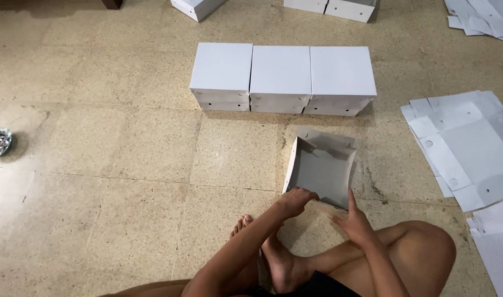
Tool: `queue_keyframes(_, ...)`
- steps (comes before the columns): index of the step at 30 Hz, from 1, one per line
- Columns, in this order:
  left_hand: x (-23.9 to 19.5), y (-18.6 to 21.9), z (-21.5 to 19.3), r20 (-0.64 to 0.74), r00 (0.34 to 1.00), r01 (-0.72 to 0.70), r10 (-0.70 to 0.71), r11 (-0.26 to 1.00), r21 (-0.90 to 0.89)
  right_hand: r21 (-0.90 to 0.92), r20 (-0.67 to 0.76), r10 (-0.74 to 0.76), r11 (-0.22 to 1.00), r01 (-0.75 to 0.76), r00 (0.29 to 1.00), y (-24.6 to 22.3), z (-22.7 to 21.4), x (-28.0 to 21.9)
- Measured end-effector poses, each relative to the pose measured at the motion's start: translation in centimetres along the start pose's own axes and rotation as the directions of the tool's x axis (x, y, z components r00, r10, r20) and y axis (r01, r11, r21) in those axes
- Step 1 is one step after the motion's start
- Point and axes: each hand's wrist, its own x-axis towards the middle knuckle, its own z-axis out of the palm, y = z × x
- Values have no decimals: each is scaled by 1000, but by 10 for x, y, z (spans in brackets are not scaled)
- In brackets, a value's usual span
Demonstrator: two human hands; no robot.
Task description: The person sits on the floor and assembles a white cardboard box from a flat sheet. They fold the side flaps upward, tuck the tabs into slots, and secure the structure by hand. Completed boxes are stacked nearby.
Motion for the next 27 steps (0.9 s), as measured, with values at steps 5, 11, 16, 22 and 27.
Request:
queue_keyframes(5,-50,20,-71,-117,982,-85,148,900,427,17,-70,-65,998,66,995,-24,-9,16)
queue_keyframes(11,-71,14,-89,-332,881,352,-338,936,-20,42,-59,-39,998,41,998,-7,-13,34)
queue_keyframes(16,-68,7,-28,-294,817,310,-497,806,-504,90,-54,-93,991,98,994,10,-14,40)
queue_keyframes(22,-63,2,-6,-516,769,251,-376,921,-297,50,-94,-113,992,118,989,5,-22,42)
queue_keyframes(27,-61,11,-16,-468,846,172,-254,962,-212,105,-220,-81,989,107,972,0,-27,40)
